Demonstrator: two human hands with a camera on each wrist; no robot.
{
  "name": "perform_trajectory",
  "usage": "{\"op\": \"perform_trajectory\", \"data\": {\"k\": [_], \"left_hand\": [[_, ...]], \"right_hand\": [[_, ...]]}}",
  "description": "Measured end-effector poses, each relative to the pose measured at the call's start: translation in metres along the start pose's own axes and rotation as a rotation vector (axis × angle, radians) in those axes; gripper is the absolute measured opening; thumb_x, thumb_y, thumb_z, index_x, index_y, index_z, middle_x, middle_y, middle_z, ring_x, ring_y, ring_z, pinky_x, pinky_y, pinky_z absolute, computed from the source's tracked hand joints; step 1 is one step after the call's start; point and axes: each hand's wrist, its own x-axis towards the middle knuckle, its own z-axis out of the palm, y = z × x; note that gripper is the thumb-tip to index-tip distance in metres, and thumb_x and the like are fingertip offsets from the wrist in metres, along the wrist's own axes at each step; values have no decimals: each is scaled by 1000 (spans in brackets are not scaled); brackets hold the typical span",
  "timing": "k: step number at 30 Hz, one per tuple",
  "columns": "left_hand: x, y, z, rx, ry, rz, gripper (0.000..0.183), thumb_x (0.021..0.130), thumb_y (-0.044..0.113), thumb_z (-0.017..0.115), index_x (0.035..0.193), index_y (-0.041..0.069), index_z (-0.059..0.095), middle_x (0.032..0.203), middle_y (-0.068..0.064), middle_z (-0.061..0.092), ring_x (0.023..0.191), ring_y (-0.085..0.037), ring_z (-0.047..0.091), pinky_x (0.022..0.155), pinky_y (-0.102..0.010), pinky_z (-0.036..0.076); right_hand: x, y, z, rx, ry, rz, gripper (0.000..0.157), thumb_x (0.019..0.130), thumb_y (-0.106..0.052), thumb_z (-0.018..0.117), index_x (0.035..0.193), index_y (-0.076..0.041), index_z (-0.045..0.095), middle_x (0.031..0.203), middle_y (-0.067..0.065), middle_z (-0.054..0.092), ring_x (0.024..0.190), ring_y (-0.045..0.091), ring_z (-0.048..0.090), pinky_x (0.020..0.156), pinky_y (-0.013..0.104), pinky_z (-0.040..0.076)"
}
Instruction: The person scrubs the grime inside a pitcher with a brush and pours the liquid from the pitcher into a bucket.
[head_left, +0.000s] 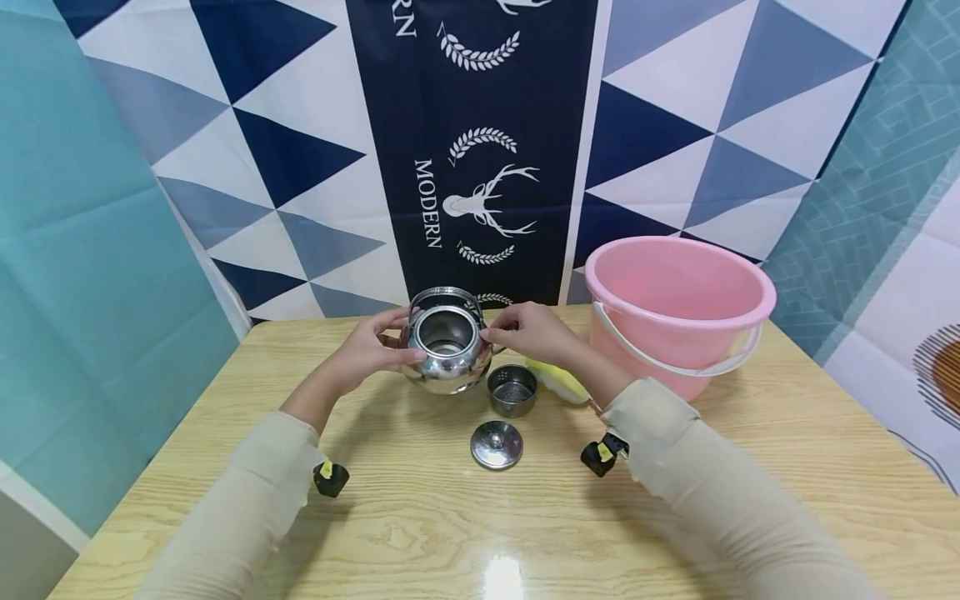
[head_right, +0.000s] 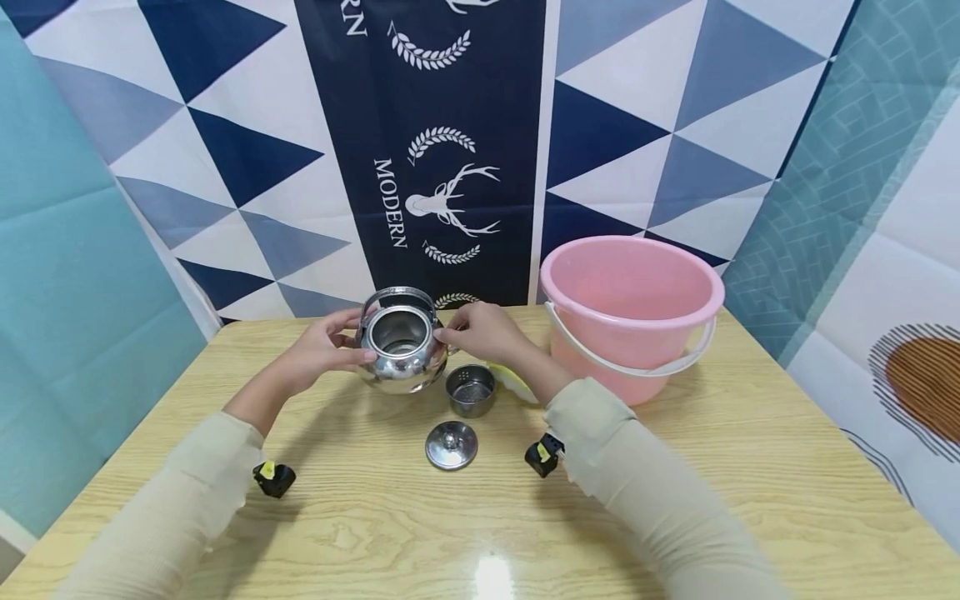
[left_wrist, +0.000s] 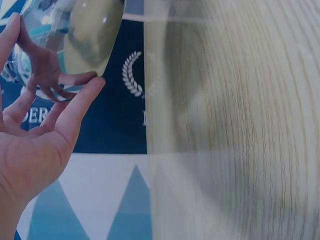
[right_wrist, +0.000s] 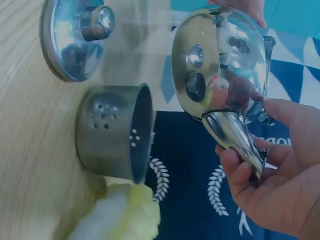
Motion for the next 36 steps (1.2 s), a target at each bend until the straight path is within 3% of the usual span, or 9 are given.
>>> {"op": "perform_trajectory", "data": {"k": [6,11,18,25,36], "left_hand": [[3,-10,-4,-16,-47,-84,77,81,14,81,147,12,43,142,-18,43,114,-33,53,83,-39,55],[3,-18,-5,-8,-47,-132,75,82,15,80,146,9,43,139,-20,44,107,-29,58,83,-40,56],[6,-30,-6,-10,-41,-166,77,82,16,80,147,8,40,138,-23,45,95,-25,63,83,-44,56],[7,-37,-4,-27,-32,-176,76,84,13,79,147,6,38,136,-25,45,85,-22,64,73,-37,58],[8,-46,-4,-94,-63,-219,75,89,15,73,151,5,32,142,-25,39,104,-27,60,82,-38,57]], "right_hand": [[3,9,12,126,-25,56,20,91,-24,67,94,-5,72,88,3,65,80,17,55,69,28,48],[4,18,19,254,-54,116,22,92,-18,66,102,1,68,77,6,60,68,16,55,62,26,47],[10,24,28,348,-31,134,25,89,-6,62,109,9,65,90,11,65,74,14,60,69,24,52],[13,27,35,422,-22,175,27,91,0,58,113,13,62,96,14,63,77,15,60,72,25,53],[18,33,33,419,-23,214,38,93,-5,59,127,11,54,116,23,61,95,28,63,86,35,53]]}}
